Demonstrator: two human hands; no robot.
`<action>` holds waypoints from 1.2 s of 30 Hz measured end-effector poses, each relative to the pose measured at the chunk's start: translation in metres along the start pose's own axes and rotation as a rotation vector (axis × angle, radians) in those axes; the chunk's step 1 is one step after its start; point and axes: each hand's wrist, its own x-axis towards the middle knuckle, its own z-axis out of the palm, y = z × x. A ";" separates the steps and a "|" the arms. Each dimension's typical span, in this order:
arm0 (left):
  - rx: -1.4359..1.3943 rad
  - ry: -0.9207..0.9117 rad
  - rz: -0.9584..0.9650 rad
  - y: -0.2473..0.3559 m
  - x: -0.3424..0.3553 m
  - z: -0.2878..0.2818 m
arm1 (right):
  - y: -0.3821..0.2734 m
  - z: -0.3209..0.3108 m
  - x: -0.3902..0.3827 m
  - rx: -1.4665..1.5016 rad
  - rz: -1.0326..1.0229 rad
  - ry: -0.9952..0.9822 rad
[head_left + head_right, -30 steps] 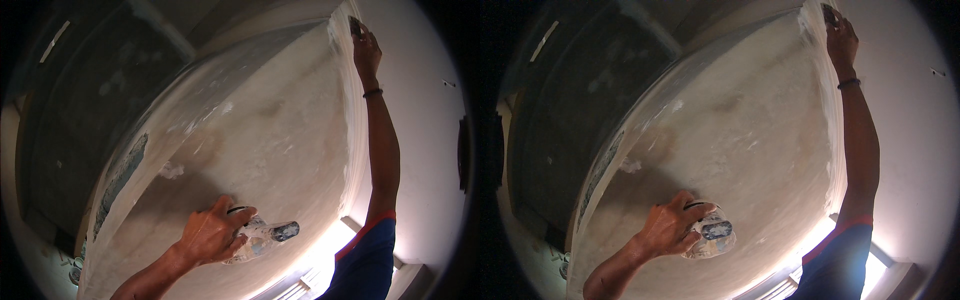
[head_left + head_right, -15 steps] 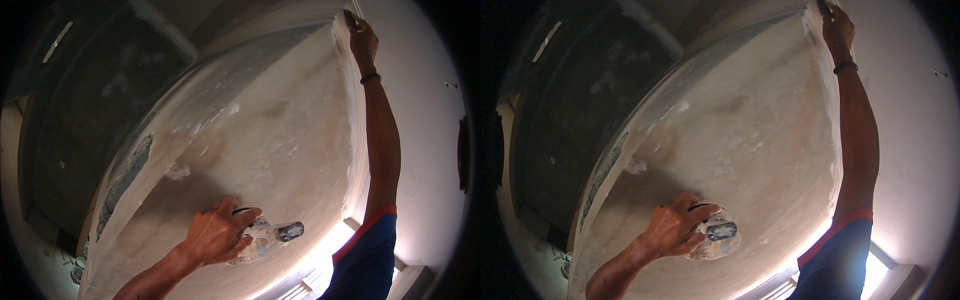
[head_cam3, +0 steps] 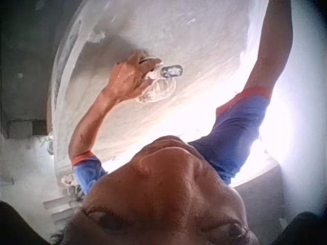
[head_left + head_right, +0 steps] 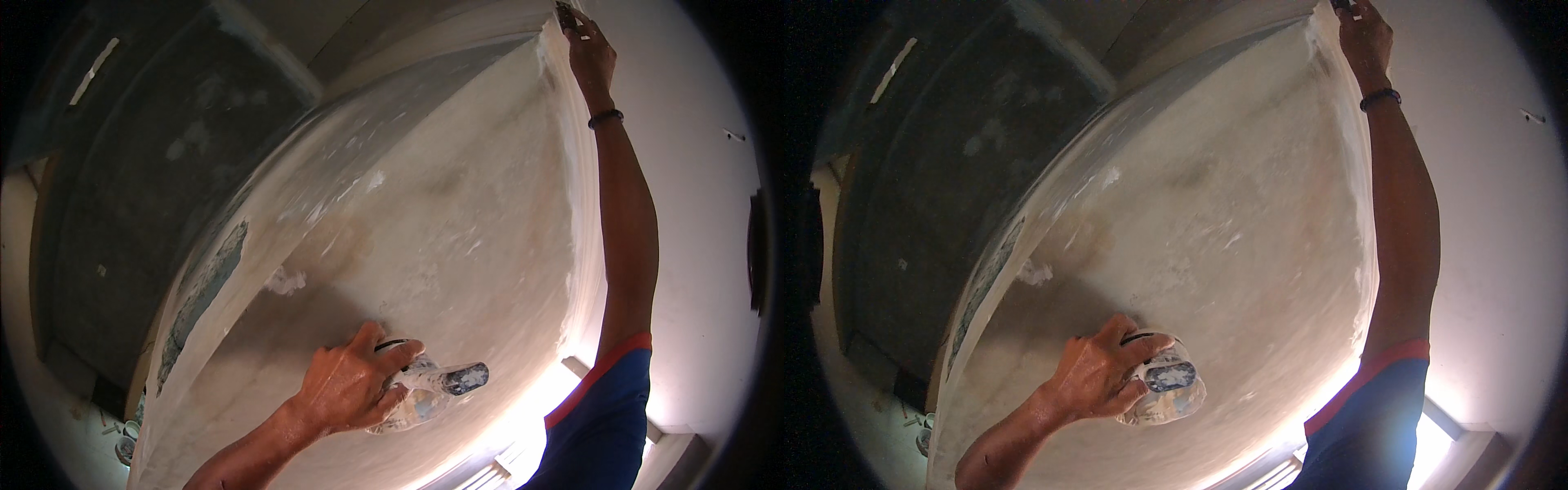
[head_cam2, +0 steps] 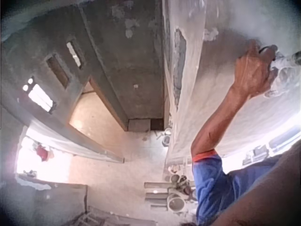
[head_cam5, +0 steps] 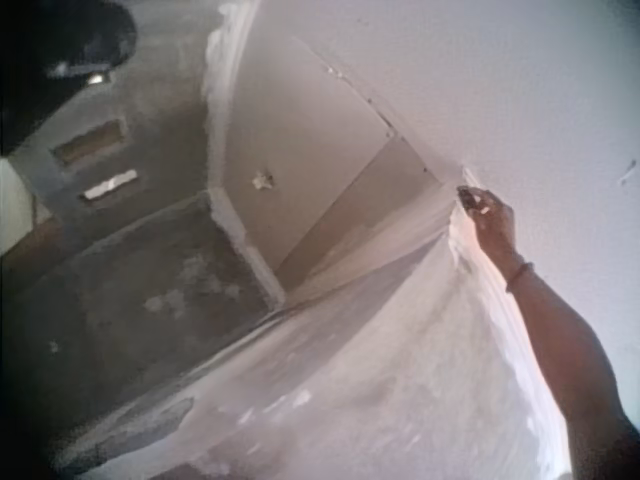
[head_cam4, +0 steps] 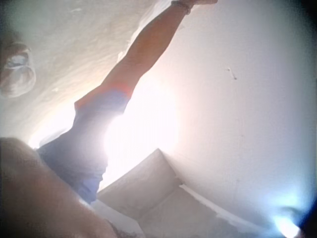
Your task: The person applies putty to the junction of a wall and ceiling using a putty knife while holding a bucket.
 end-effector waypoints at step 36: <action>-0.032 0.005 0.058 -0.004 0.000 0.001 | -0.057 -0.033 0.073 -0.326 -0.269 -0.446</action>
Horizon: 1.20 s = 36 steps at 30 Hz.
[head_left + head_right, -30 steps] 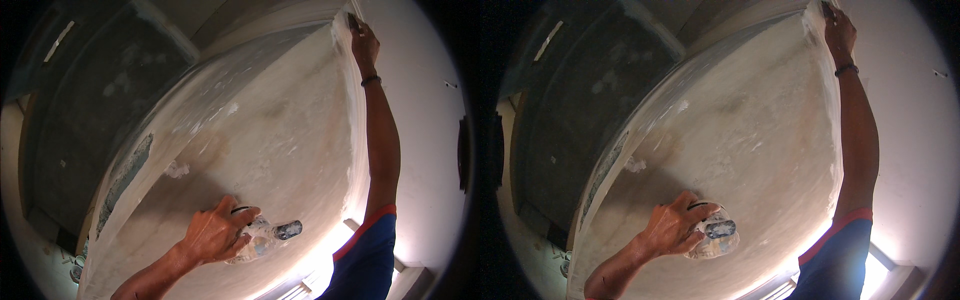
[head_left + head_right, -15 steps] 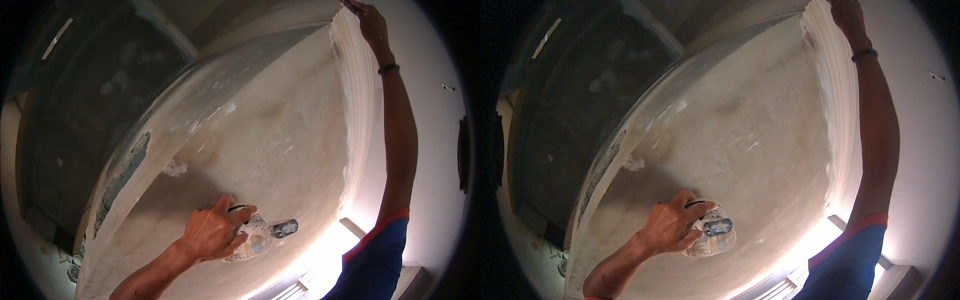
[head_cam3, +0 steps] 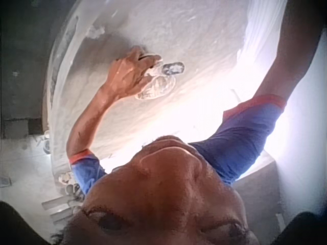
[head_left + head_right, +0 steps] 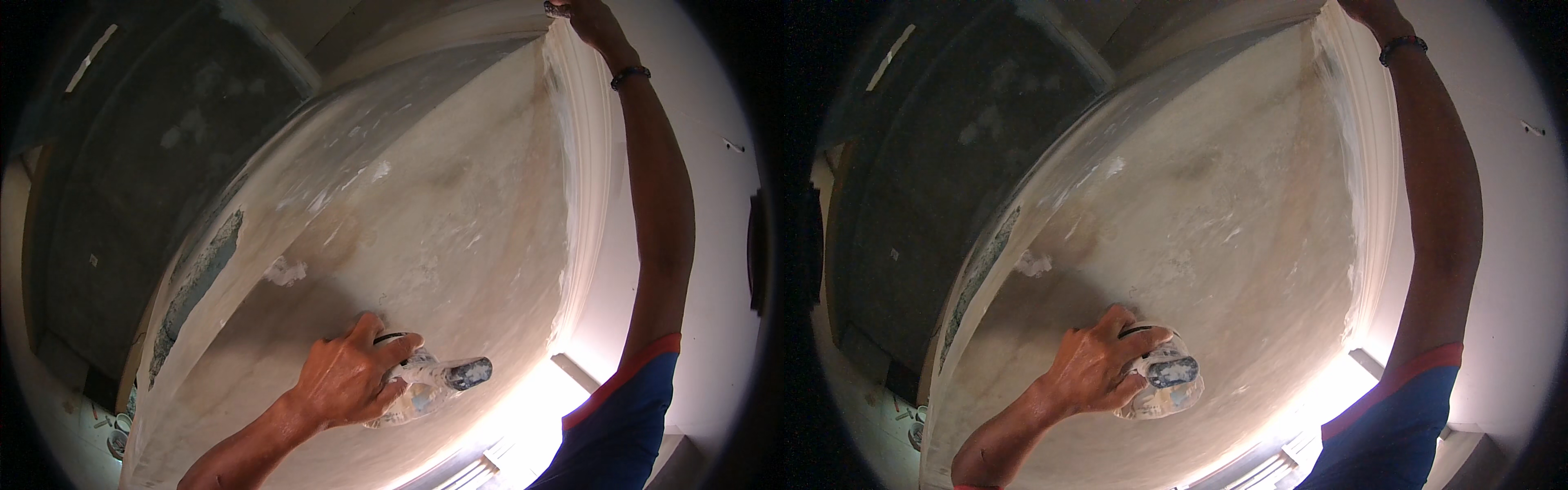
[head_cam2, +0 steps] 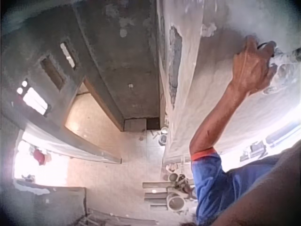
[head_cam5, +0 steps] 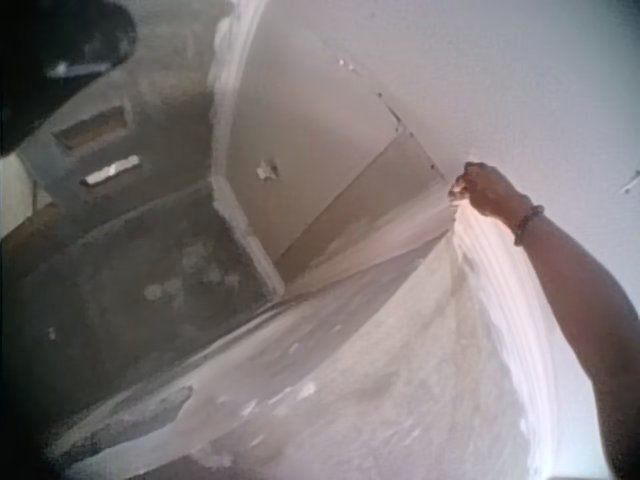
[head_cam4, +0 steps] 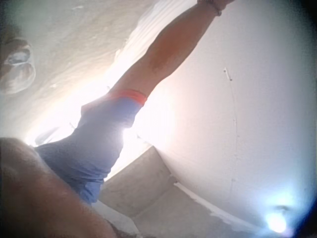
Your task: The person applies putty to the junction of a wall and ceiling using a putty knife while holding a bucket.
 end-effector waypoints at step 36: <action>0.021 -0.025 -0.020 0.001 0.002 -0.004 | -0.003 -0.008 -0.015 0.254 -0.058 0.077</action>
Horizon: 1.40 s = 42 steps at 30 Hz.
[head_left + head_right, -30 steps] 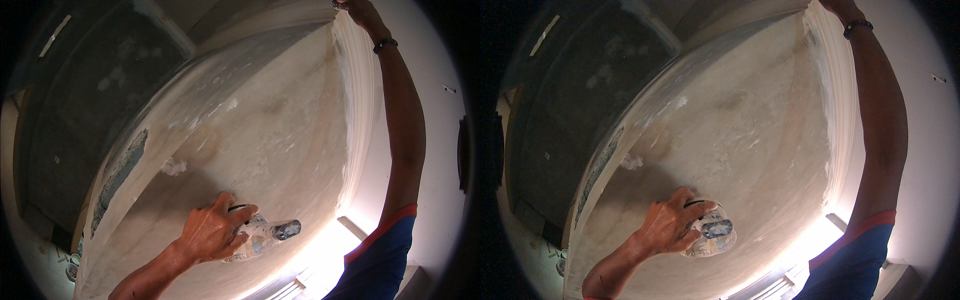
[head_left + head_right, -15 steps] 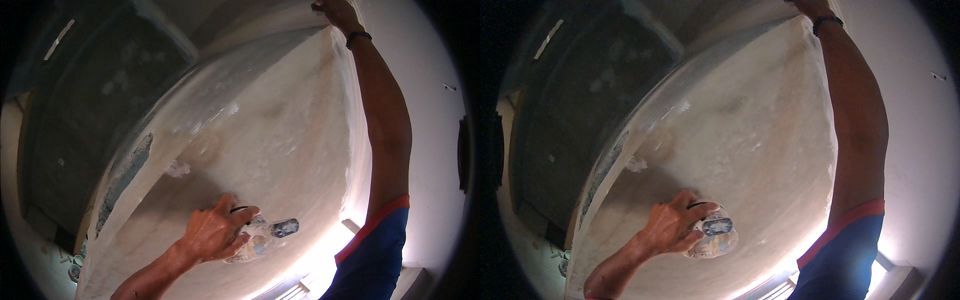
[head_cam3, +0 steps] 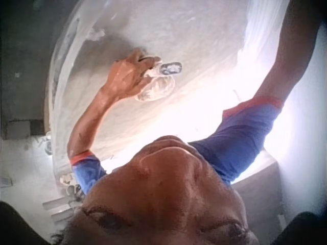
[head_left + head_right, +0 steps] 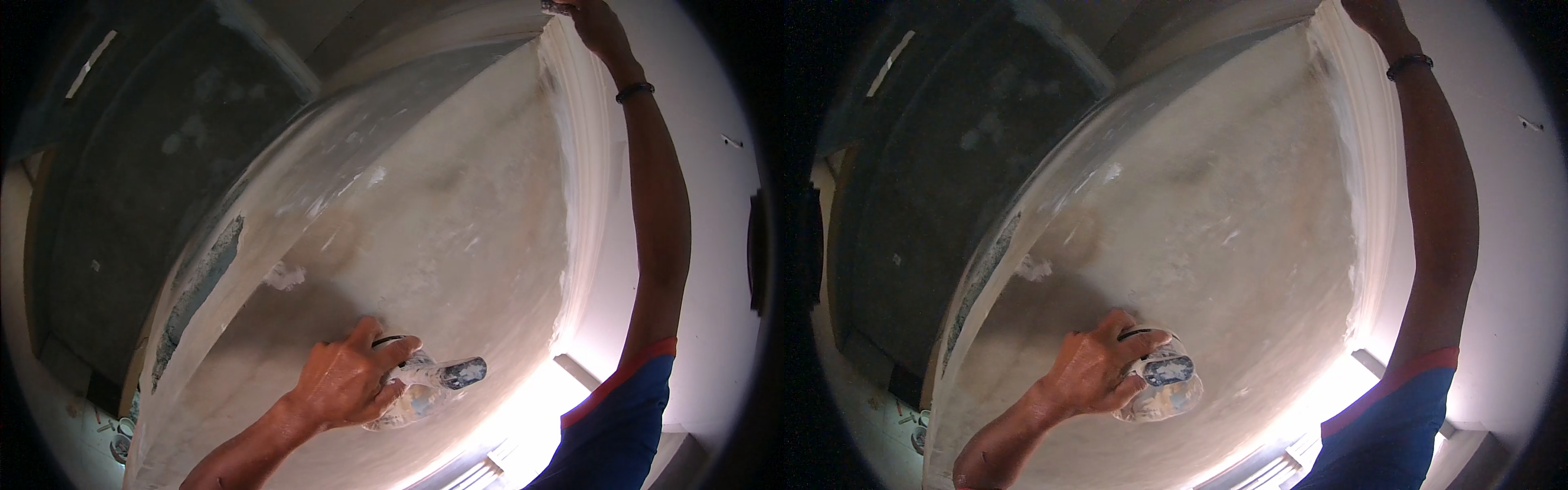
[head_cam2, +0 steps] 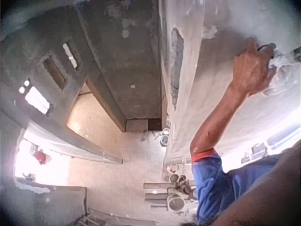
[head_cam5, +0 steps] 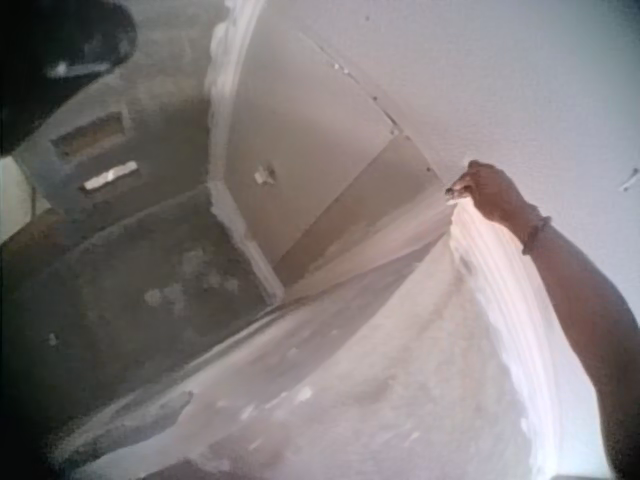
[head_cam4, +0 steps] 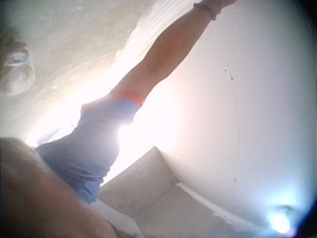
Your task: The person applies putty to the junction of a wall and ceiling using a putty knife while holding a bucket.
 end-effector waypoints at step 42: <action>-0.026 0.014 0.010 0.001 0.000 -0.002 | 0.020 0.032 -0.010 -0.335 -0.317 -0.018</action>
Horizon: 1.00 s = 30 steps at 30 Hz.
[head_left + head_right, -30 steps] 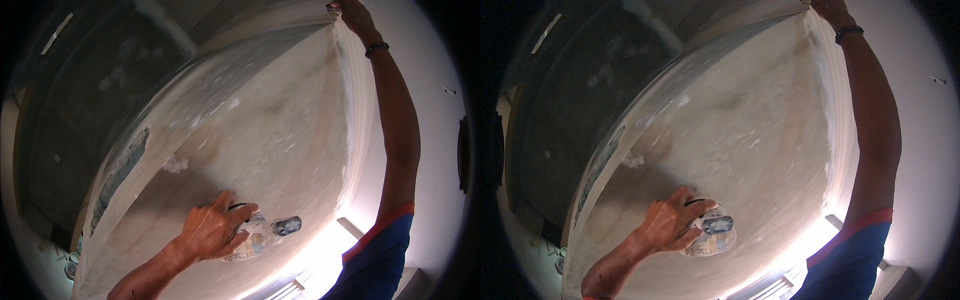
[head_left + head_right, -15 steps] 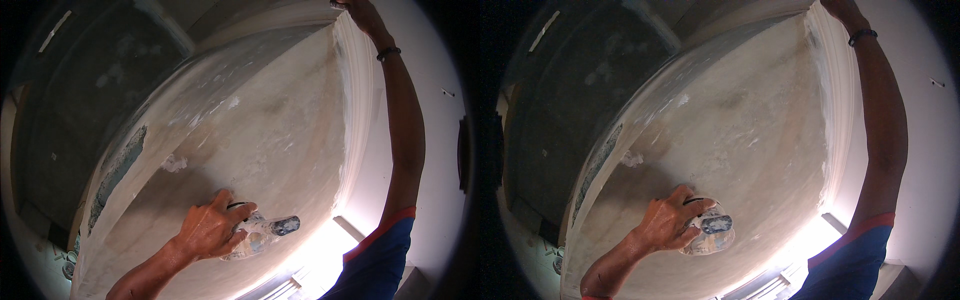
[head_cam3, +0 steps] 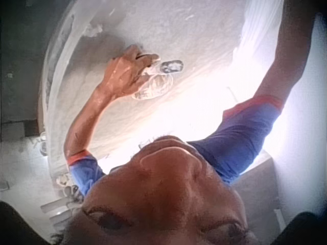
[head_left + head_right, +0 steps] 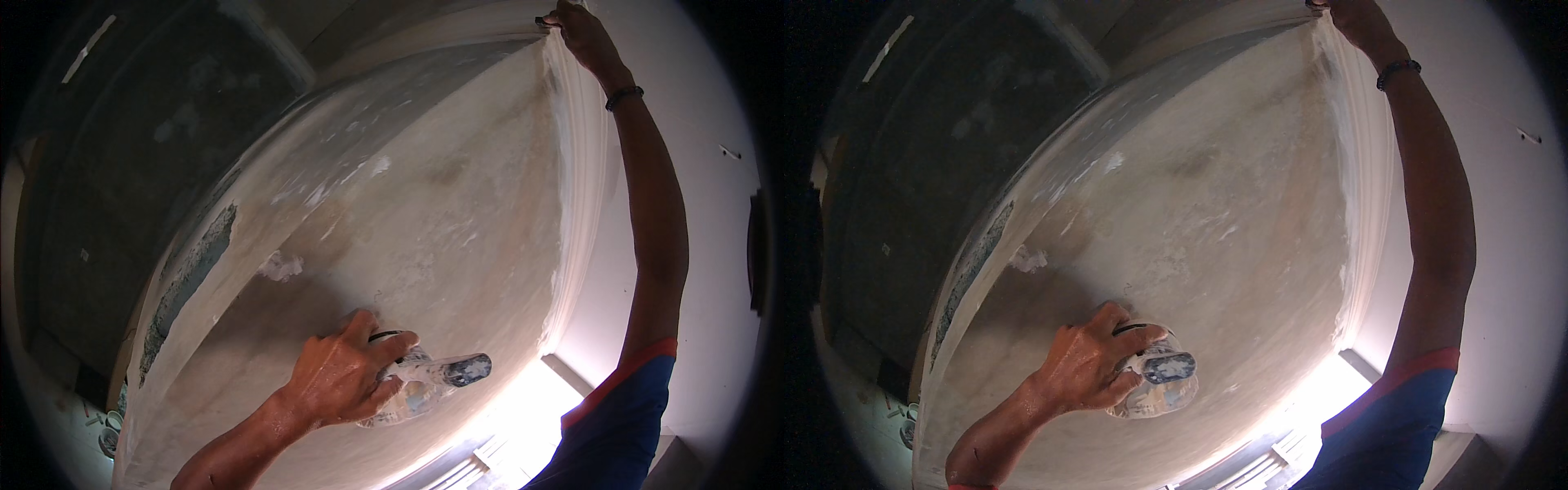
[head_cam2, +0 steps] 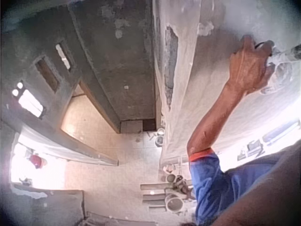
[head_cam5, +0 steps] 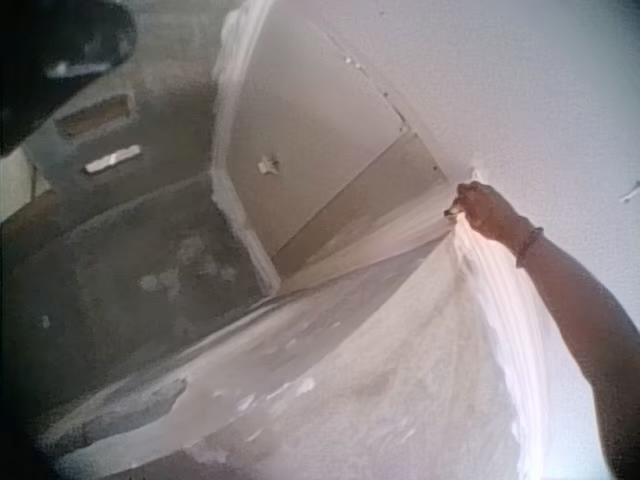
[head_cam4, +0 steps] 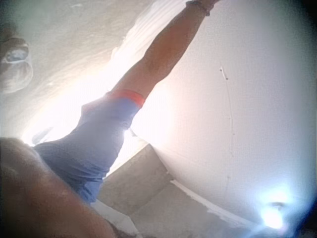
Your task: The person applies putty to the junction of a wall and ceiling using a putty knife while holding a bucket.
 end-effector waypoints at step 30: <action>-0.010 0.030 0.026 -0.005 0.001 0.004 | -0.010 0.050 -0.058 0.460 0.444 0.542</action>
